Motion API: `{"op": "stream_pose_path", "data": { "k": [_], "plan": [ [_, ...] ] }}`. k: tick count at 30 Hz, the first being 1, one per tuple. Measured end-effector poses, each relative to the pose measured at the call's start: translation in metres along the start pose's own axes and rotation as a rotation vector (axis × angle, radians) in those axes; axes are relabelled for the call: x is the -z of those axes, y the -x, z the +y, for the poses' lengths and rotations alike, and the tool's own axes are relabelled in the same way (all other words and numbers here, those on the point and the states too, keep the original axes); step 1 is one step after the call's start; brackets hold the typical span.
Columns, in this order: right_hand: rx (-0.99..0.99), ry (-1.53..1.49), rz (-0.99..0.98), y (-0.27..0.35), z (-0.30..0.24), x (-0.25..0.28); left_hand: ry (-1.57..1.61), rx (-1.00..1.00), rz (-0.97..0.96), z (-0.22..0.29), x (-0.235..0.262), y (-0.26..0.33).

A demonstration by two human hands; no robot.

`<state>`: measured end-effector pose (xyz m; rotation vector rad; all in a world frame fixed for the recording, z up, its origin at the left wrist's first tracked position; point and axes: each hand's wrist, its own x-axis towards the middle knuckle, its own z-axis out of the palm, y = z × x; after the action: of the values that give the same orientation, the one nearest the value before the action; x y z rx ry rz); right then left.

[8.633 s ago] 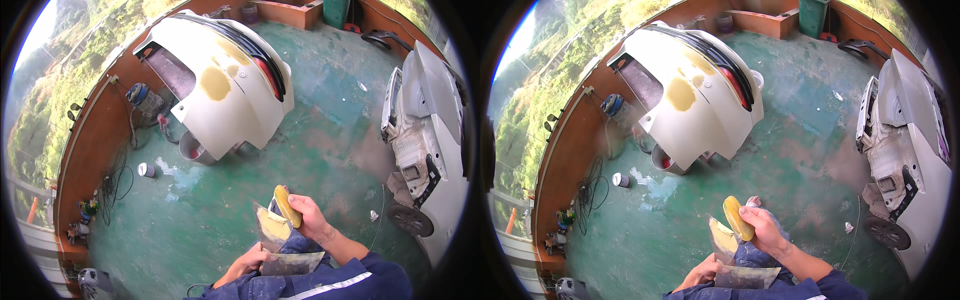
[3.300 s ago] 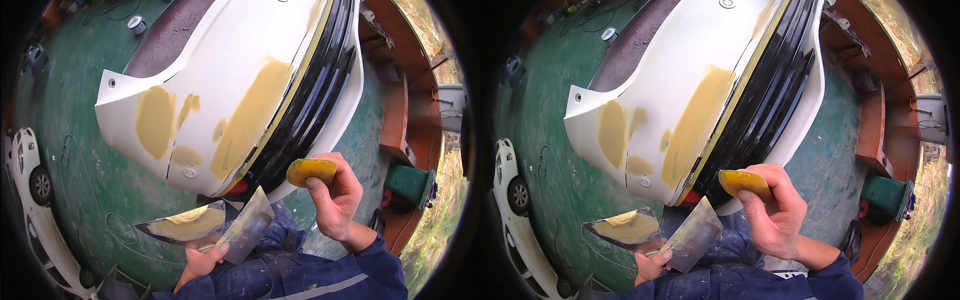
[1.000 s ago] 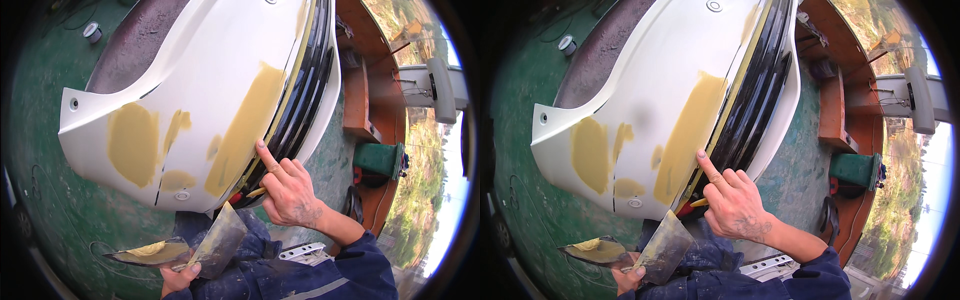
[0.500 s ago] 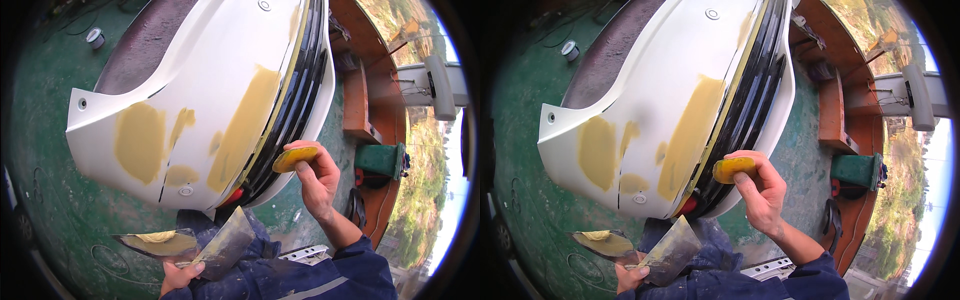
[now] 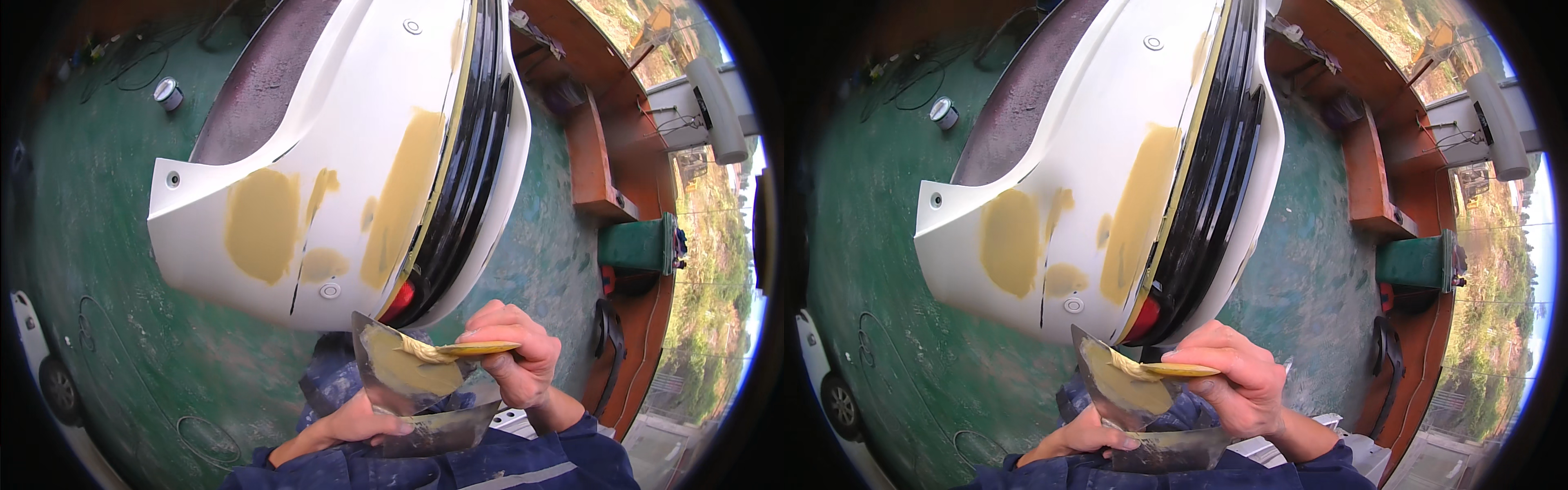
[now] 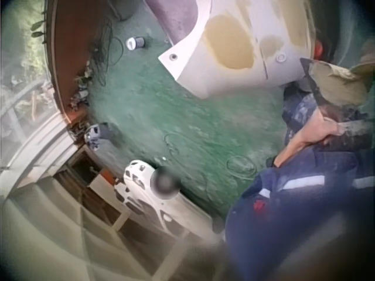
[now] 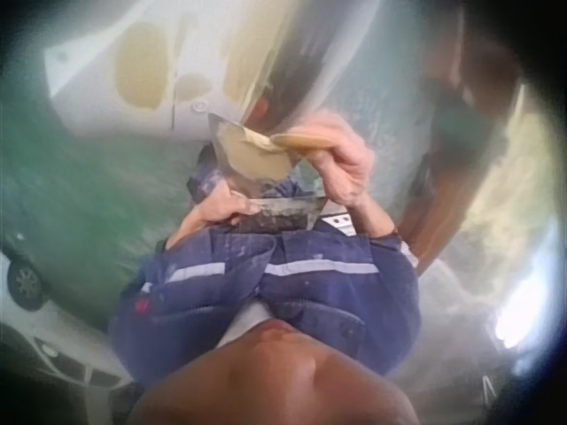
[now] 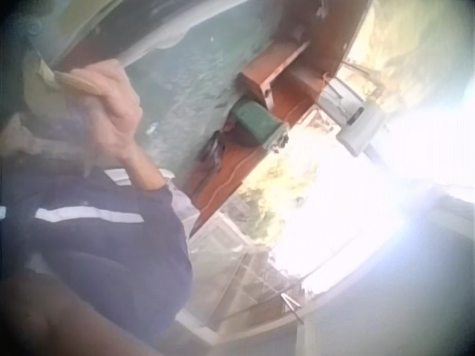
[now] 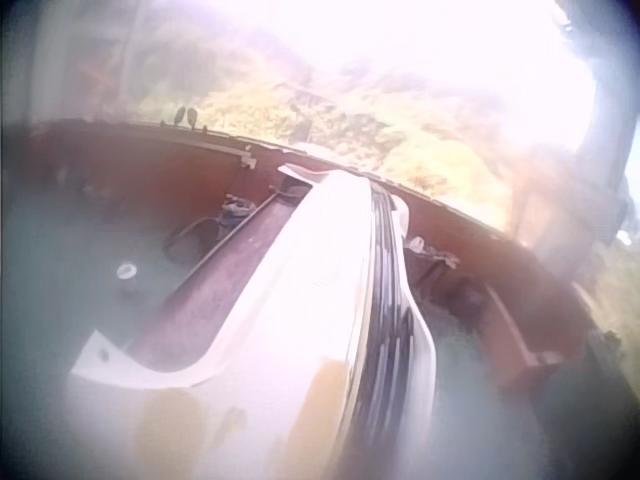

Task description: The person applies filler to a white car bumper using a putty knife and then sands the surface with a sanding block. The person later cleans the sanding block in a bucket of water.

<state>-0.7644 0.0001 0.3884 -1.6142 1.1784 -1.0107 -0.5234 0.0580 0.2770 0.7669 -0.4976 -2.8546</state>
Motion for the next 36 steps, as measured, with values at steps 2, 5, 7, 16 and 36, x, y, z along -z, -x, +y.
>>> {"op": "stream_pose_path", "data": {
  "k": [2, 5, 7, 16, 36],
  "plan": [
    [-0.033, 0.068, -0.109, 0.012, -0.003, 0.002, -0.057, -0.077, -0.068, 0.001, -0.002, 0.003],
    [-0.096, 0.132, -0.098, 0.032, -0.003, 0.003, -0.125, -0.070, -0.082, 0.013, -0.011, 0.008],
    [-0.185, 0.013, 0.095, 0.060, -0.002, 0.006, -0.182, -0.023, -0.069, 0.018, -0.020, 0.007],
    [-0.022, -0.448, 0.663, 0.131, -0.002, 0.027, -0.138, 0.247, -0.020, -0.002, -0.069, -0.040],
    [-0.274, -1.000, 1.037, 0.420, 0.033, 0.282, -0.523, 0.618, -0.109, -0.140, -0.304, -0.298]
  ]
}}
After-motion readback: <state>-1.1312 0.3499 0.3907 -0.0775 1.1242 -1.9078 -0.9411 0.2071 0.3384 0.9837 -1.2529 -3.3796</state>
